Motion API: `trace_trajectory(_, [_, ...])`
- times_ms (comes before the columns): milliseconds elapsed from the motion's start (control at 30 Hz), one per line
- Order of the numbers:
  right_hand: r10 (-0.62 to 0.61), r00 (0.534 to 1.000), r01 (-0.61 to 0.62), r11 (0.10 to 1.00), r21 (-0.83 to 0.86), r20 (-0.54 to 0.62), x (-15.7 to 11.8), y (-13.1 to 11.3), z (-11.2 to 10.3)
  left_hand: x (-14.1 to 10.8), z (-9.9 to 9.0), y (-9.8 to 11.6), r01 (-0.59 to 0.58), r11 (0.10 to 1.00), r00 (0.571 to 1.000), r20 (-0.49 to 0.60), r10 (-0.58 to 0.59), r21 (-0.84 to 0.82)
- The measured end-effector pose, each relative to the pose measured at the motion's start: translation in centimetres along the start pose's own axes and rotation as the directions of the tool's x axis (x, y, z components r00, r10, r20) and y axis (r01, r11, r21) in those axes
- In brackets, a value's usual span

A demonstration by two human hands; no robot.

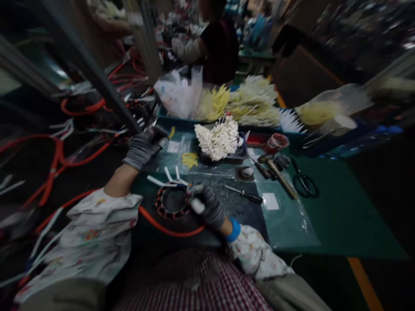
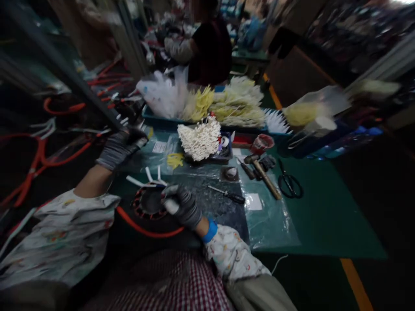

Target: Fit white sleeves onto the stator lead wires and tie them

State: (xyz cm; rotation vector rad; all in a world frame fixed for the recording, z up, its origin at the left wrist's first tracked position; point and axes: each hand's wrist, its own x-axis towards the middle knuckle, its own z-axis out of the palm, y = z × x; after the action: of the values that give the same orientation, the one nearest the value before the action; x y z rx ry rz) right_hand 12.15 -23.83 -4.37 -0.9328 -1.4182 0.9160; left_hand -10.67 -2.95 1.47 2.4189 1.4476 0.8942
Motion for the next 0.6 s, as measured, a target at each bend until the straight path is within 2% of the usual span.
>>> trace_trajectory(33, [0.062,0.998,-0.062,0.998,0.020,-0.020,-0.2,0.2,-0.3,-2.0,-0.9,0.9,0.042,0.999,0.998,-0.044,-0.043,-0.009])
trace_trajectory(133, [0.218,0.966,-0.210,0.975,0.070,-0.138,-0.6,1.1,-0.9,-8.1,-2.7,4.5,0.087,0.995,0.996,-0.013,-0.087,-0.043])
trace_trajectory(233, [0.280,0.927,-0.279,0.959,0.043,-0.250,-0.6,1.8,-1.3,-13.0,-2.5,7.0,-0.079,0.985,0.992,0.087,0.093,-0.151])
trace_trajectory(300, [0.272,0.927,-0.284,0.959,-0.009,-0.258,-0.6,2.1,-1.6,-15.5,-1.7,7.5,-0.181,0.971,0.973,0.118,0.201,-0.157])
trace_trajectory(367, [0.235,0.938,-0.263,0.961,-0.084,-0.254,-0.7,2.4,-1.9,-17.2,-0.8,7.6,-0.240,0.967,0.958,0.142,0.250,-0.088])
trace_trajectory(467, [0.176,0.954,-0.222,0.959,-0.177,-0.243,-0.8,2.7,-2.4,-18.7,0.1,7.5,-0.300,0.954,0.940,0.168,0.296,-0.003])
trace_trajectory(600, [0.203,0.961,-0.240,0.949,-0.204,-0.187,-0.8,2.9,-2.9,-19.0,0.2,7.4,-0.322,0.946,0.936,0.136,0.325,-0.044])
